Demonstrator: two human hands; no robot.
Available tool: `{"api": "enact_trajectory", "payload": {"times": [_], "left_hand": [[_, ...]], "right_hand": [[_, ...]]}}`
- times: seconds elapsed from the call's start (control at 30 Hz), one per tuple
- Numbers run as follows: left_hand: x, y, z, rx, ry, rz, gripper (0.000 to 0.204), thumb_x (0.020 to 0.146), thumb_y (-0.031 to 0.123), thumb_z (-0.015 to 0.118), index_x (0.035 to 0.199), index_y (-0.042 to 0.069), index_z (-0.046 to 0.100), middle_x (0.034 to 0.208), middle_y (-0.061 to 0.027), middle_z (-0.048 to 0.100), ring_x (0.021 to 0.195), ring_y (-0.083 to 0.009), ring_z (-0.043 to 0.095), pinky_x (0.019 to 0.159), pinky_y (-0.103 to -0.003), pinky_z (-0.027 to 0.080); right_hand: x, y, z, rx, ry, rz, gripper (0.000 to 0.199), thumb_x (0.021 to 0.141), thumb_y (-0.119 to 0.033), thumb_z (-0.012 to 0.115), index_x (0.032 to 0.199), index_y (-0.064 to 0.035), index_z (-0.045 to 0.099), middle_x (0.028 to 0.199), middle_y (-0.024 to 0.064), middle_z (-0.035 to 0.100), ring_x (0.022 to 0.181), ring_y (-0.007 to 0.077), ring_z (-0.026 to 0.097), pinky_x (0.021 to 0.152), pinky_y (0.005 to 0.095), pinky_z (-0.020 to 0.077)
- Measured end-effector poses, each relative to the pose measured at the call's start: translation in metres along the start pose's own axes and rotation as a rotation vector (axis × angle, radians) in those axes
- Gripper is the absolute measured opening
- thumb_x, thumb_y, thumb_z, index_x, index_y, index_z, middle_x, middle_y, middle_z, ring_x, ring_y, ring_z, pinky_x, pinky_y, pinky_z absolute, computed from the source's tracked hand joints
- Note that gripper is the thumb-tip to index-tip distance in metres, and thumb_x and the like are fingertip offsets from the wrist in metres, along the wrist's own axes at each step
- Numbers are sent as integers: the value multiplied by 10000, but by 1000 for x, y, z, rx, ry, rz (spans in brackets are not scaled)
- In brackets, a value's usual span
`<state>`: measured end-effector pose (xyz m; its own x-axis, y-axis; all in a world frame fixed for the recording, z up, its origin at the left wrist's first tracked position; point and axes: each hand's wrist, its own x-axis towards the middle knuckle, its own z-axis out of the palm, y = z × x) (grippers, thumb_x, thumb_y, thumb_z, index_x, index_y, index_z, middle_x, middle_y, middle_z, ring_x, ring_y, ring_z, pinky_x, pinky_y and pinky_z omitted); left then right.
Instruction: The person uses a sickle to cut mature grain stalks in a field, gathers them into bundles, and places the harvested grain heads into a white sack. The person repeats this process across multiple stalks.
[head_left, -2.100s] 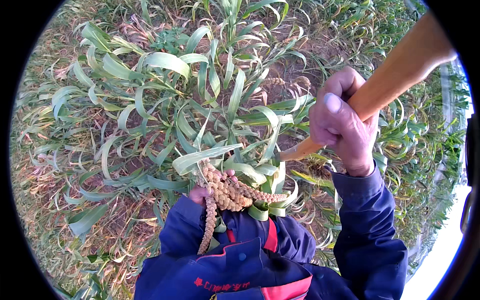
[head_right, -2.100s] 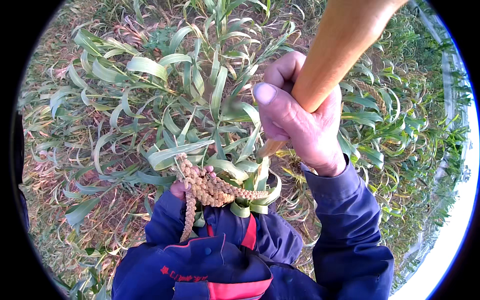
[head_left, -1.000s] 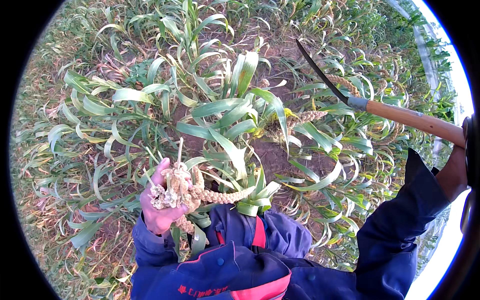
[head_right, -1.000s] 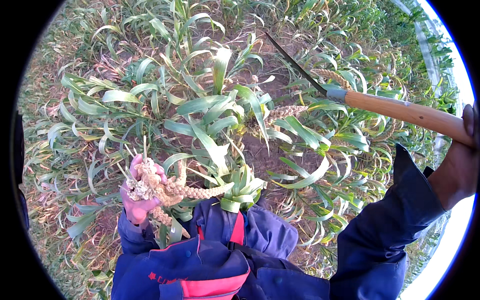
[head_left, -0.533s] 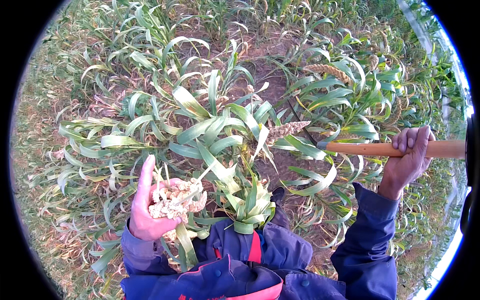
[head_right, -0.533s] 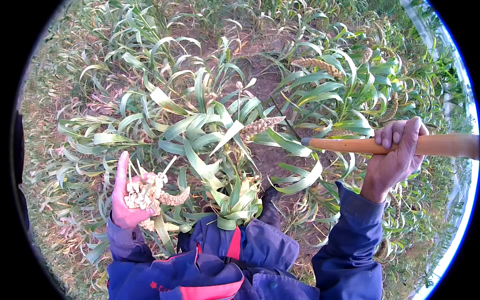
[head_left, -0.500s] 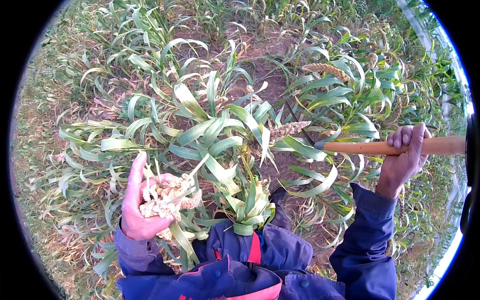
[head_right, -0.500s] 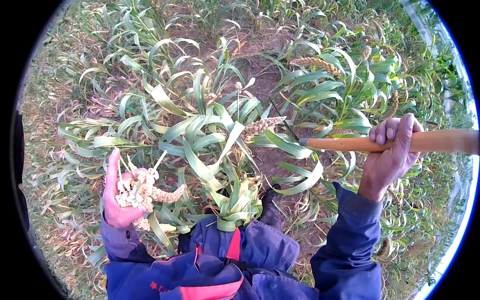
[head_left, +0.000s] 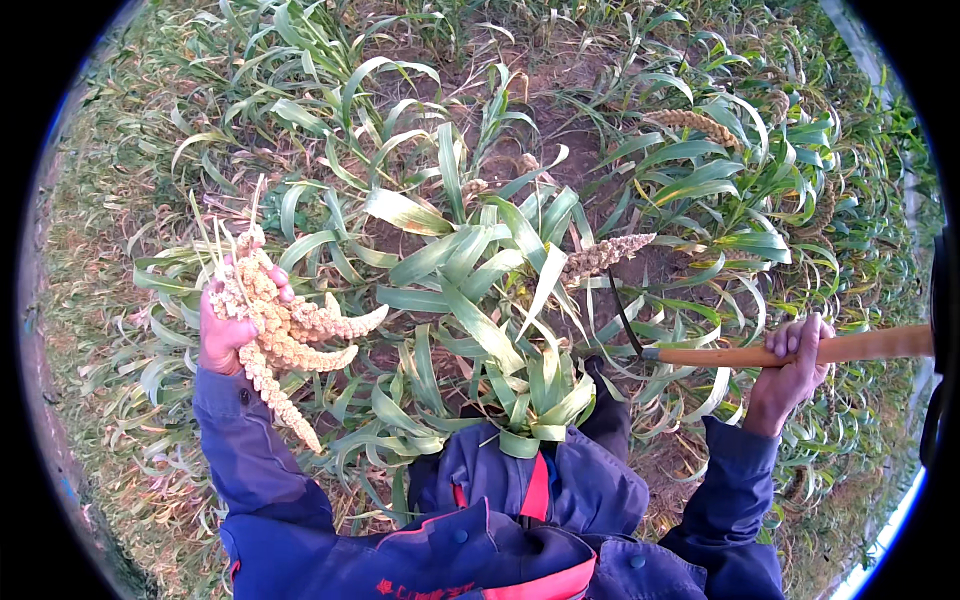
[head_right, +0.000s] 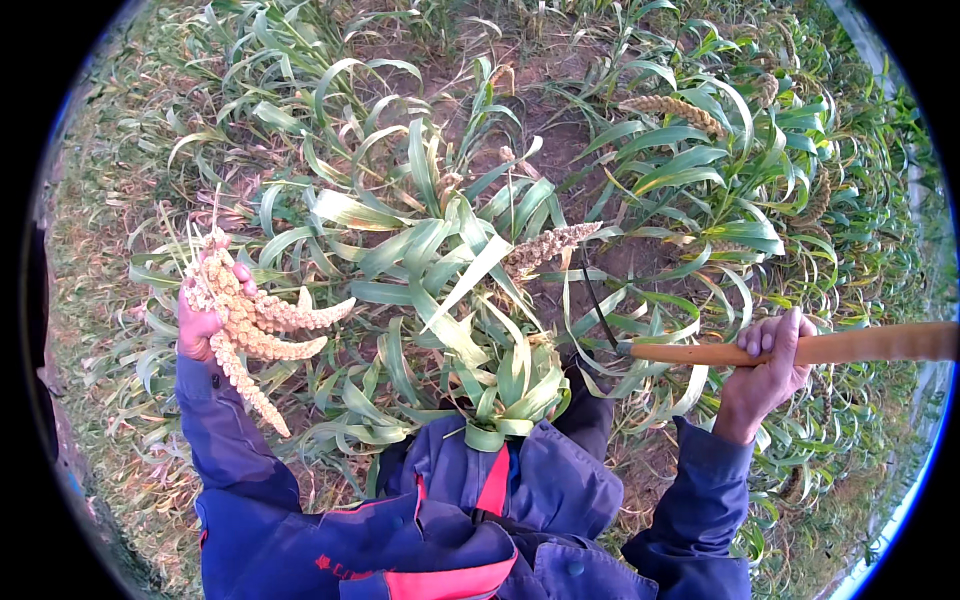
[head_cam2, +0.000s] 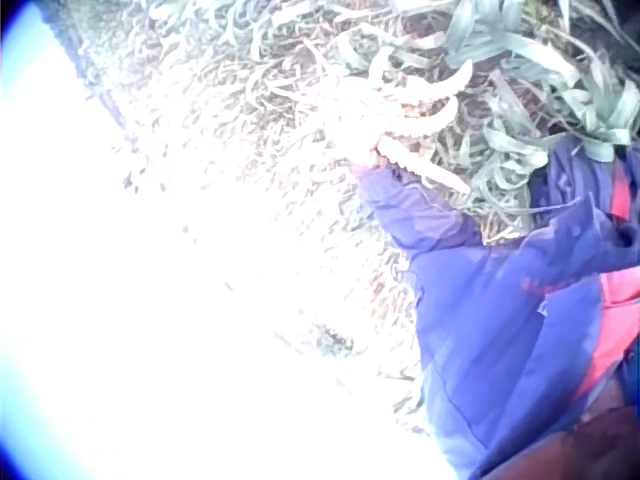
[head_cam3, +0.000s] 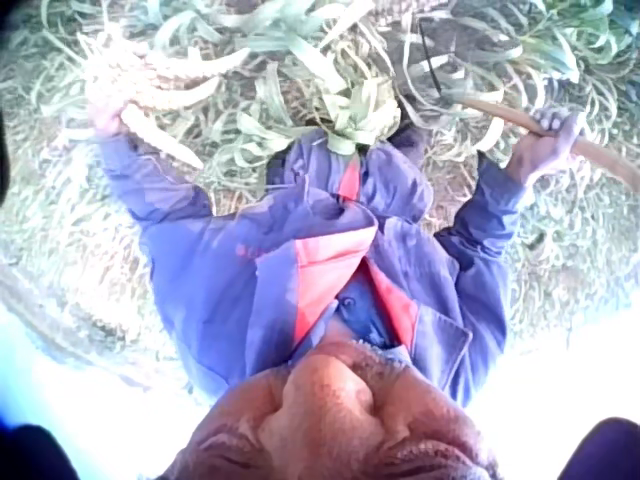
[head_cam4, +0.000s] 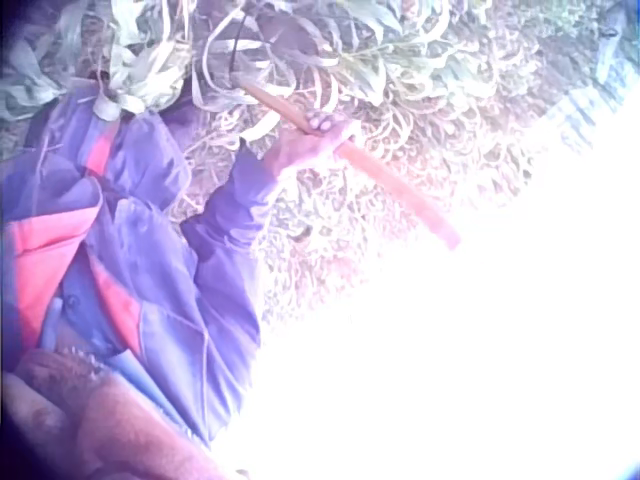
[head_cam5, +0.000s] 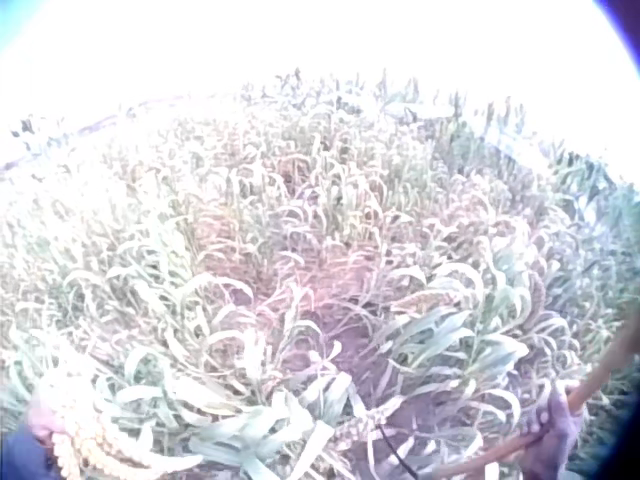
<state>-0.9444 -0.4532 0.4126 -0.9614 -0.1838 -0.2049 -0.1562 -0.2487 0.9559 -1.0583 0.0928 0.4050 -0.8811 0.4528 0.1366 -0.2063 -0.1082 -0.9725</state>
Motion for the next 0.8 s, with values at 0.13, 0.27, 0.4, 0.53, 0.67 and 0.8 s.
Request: {"api": "enact_trajectory", "payload": {"times": [0.13, 0.27, 0.4, 0.53, 0.67, 0.8], "left_hand": [[3, -41, -20, 144, 49, -166, 728, 581, 44, 694, 1264, -55, 465, 1008, -109, 626, 930, -200, 622, 863, -313, 486], [16, -46, -27, 454, 84, -310, 652, 594, 8, 674, 1223, -45, 509, 1011, -59, 636, 921, -132, 608, 846, -281, 475], [44, -49, -17, 663, 227, -176, 485, 570, 26, 683, 1037, 8, 551, 883, 6, 591, 802, -94, 562, 742, -253, 468], [76, -30, -19, 839, 389, -127, 468, 570, -13, 651, 1024, 30, 544, 839, 7, 584, 720, -81, 534, 665, -237, 460], [118, 18, 4, 895, 440, 20, 600, 617, -76, 595, 1205, 16, 520, 1042, -61, 625, 906, -124, 609, 759, -251, 496], [183, 40, 38, 1016, 226, 20, 557, 620, -116, 535, 1166, -4, 529, 1047, -49, 619, 925, -106, 595, 827, -241, 465]], "right_hand": [[0, 5, 6, 39, 8, 25, 131, 958, -131, 506, 845, -77, 470, 622, -16, 392, 521, 72, 409, 477, 216, 376], [6, 21, 9, 40, -54, -44, 159, 968, -133, 478, 826, -69, 447, 608, -12, 381, 515, 79, 403, 470, 226, 379], [22, 34, 13, 83, -103, -37, 209, 967, -163, 483, 790, -80, 411, 603, -4, 373, 509, 90, 394, 471, 242, 386], [44, 56, 13, 107, -98, -2, 222, 964, -216, 493, 809, -84, 404, 607, -4, 370, 504, 97, 386, 479, 266, 381], [71, 59, 4, 187, -172, 31, 198, 961, -223, 494, 843, -91, 405, 600, -13, 352, 489, 89, 358, 485, 262, 365], [88, 61, 11, 191, -192, 11, 175, 956, -196, 492, 842, -93, 408, 619, -11, 361, 502, 84, 353, 483, 255, 344]]}}
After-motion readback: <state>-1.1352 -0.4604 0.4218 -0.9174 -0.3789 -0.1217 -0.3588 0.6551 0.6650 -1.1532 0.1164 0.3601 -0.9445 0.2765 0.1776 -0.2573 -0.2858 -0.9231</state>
